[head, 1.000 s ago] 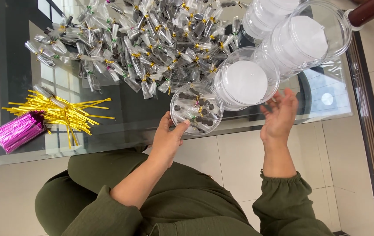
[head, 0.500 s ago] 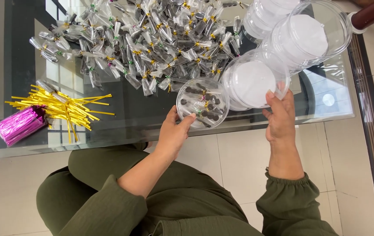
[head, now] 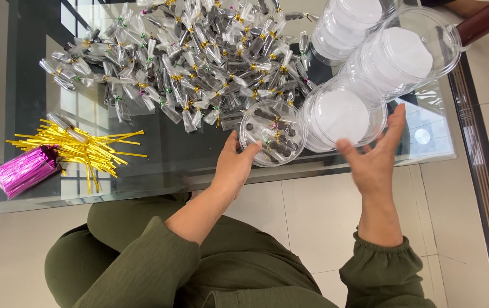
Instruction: Packaging individually wrapped candies into small plastic containers by hand.
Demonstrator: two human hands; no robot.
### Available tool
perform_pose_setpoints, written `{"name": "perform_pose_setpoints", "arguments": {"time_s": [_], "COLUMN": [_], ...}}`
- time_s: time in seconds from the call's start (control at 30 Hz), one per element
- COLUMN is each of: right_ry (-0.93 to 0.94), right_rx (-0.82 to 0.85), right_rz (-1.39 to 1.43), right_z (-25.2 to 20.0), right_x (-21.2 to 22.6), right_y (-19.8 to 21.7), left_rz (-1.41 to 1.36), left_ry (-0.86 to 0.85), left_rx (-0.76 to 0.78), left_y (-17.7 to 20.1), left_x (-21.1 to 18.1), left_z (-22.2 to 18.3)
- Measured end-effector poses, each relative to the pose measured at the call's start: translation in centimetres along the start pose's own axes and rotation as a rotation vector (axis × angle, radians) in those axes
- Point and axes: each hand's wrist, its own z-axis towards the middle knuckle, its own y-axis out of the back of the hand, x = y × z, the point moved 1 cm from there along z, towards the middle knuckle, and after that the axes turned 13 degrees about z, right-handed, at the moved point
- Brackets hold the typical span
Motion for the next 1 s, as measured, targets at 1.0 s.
{"name": "perform_pose_setpoints", "arguments": {"time_s": [1.0], "right_ry": [0.611], "right_rx": [0.765], "right_rz": [0.142], "right_z": [-11.1], "right_x": [3.9], "right_y": [-14.3], "left_rz": [-1.157], "left_ry": [-0.269], "left_rx": [0.63], "left_y": [8.7], "left_x": [9.4], "left_z": [-8.2]}}
